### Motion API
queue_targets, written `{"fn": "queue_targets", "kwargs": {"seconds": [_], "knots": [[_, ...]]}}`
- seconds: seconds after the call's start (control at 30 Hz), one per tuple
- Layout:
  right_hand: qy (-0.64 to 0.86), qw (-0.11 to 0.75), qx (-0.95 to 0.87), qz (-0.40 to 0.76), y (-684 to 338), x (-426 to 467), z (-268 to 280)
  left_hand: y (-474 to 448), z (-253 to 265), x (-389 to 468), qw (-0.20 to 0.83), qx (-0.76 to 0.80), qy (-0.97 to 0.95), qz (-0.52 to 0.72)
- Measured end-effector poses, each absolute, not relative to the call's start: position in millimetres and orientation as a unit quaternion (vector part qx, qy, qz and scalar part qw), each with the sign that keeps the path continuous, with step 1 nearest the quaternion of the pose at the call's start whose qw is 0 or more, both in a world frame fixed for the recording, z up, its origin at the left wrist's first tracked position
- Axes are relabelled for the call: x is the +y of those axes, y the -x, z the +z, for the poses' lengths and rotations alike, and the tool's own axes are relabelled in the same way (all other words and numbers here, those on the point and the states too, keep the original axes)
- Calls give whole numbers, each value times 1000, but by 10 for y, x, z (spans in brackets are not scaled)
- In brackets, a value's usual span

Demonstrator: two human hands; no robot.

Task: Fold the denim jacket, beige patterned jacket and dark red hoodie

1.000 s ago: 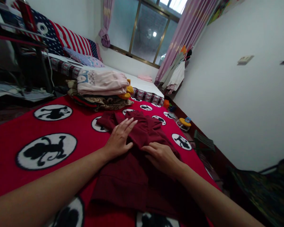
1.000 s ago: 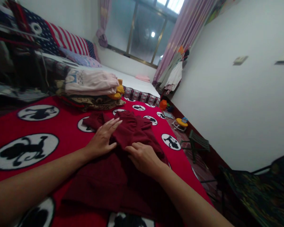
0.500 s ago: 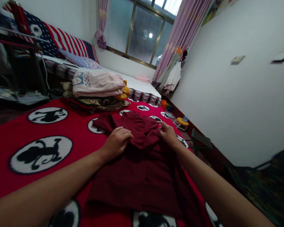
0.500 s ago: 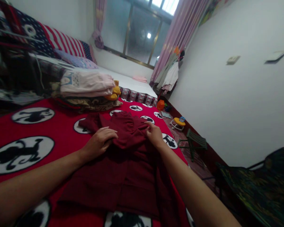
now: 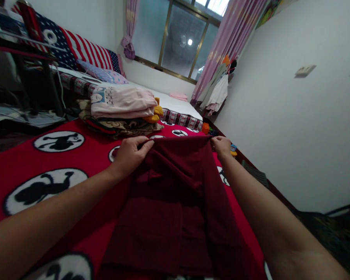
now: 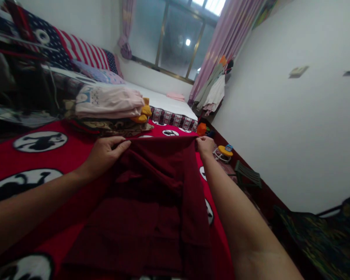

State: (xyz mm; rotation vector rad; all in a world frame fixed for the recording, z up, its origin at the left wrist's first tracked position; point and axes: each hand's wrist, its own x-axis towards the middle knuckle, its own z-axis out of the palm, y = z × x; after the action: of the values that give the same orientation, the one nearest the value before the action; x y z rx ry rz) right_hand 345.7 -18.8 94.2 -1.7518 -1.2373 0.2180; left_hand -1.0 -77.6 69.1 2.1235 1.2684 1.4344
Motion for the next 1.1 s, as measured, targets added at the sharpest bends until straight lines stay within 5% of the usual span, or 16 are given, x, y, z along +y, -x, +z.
{"fn": "queue_targets", "kwargs": {"seconds": [0.23,0.37,0.6,0.73,0.83,1.1], "knots": [[700,467,-529,108,-3244,-471,650,-14,834,57,10,553,-730,401],[573,431,-696,27,-2937,-1185,642,-128,646,-95,-40,410,-825,387],[492,54,-864,93,-2489,-2424,936,-237,260,-748,7,163,-947,275],[511,-40,-856,65,-2597,-2642,881,-242,96,-664,41,197,-932,301],[561,0,-825,73,-2766,-2571,799,-278,43,-571,95,206,-914,337],[627,396,-644,187,-2900,-2457,1041,-310,344,-542,228,274,-804,476]]}}
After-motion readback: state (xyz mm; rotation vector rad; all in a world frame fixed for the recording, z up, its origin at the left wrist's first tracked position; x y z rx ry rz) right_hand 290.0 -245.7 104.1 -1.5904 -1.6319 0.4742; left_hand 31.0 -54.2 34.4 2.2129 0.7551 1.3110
